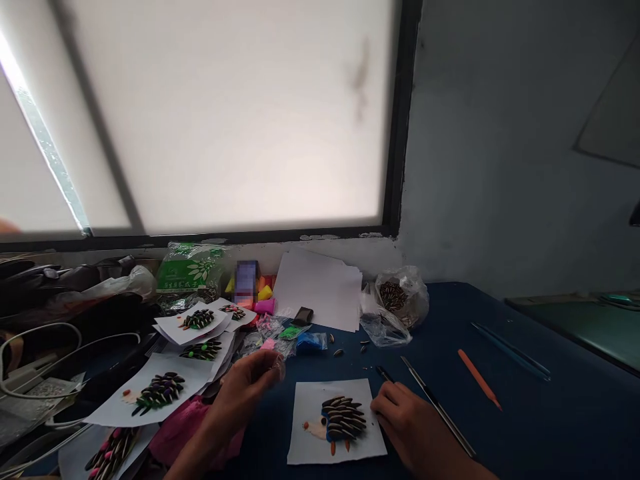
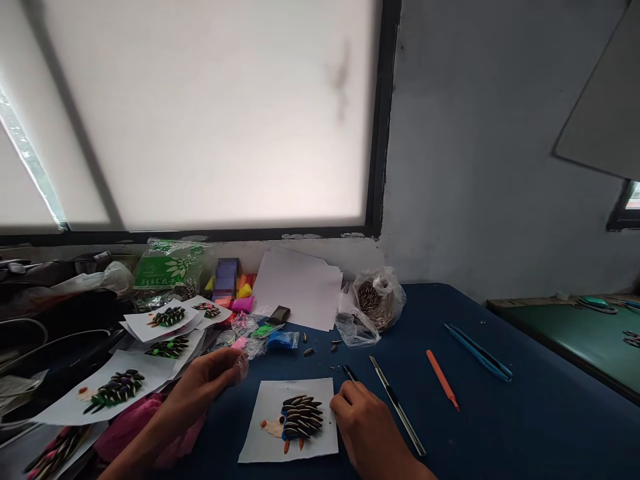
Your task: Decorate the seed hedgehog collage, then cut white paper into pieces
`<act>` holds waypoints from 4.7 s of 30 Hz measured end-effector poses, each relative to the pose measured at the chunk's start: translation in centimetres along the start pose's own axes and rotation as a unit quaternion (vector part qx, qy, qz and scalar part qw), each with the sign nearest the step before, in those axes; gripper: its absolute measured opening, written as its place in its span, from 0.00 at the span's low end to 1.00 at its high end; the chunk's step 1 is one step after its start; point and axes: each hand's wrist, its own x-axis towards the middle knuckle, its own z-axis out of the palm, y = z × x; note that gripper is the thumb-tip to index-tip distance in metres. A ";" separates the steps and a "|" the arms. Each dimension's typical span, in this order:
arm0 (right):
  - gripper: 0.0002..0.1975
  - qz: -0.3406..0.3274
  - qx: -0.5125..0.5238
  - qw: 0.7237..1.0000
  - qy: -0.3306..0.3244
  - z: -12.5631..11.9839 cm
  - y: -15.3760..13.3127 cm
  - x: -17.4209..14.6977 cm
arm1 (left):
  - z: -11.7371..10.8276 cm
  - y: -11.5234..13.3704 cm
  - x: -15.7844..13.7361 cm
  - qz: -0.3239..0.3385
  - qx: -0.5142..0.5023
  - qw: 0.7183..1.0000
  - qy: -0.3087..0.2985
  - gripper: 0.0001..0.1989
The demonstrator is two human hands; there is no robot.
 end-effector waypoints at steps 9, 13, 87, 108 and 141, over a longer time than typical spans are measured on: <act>0.15 0.014 0.022 1.000 -0.016 -1.1 -0.7 0.1 | 0.0 1.3 -0.4 -0.096 -0.170 0.981 0.019 0.26; 0.14 0.018 0.038 0.999 -0.012 -1.3 -0.7 0.2 | 0.3 0.7 -0.3 -0.082 -0.172 0.982 -0.006 0.19; 0.06 0.142 0.683 0.716 -0.016 -3.9 -5.8 2.6 | 7.2 5.1 -2.4 -0.071 -0.465 0.863 -0.185 0.15; 0.17 0.142 0.673 0.726 -0.002 -3.9 -5.5 2.6 | 7.0 5.5 -2.7 -0.059 -0.453 0.865 -0.207 0.15; 0.16 0.123 0.610 0.781 0.053 -4.4 -5.8 2.1 | 6.7 4.6 -2.0 -0.080 -0.415 0.897 -0.126 0.12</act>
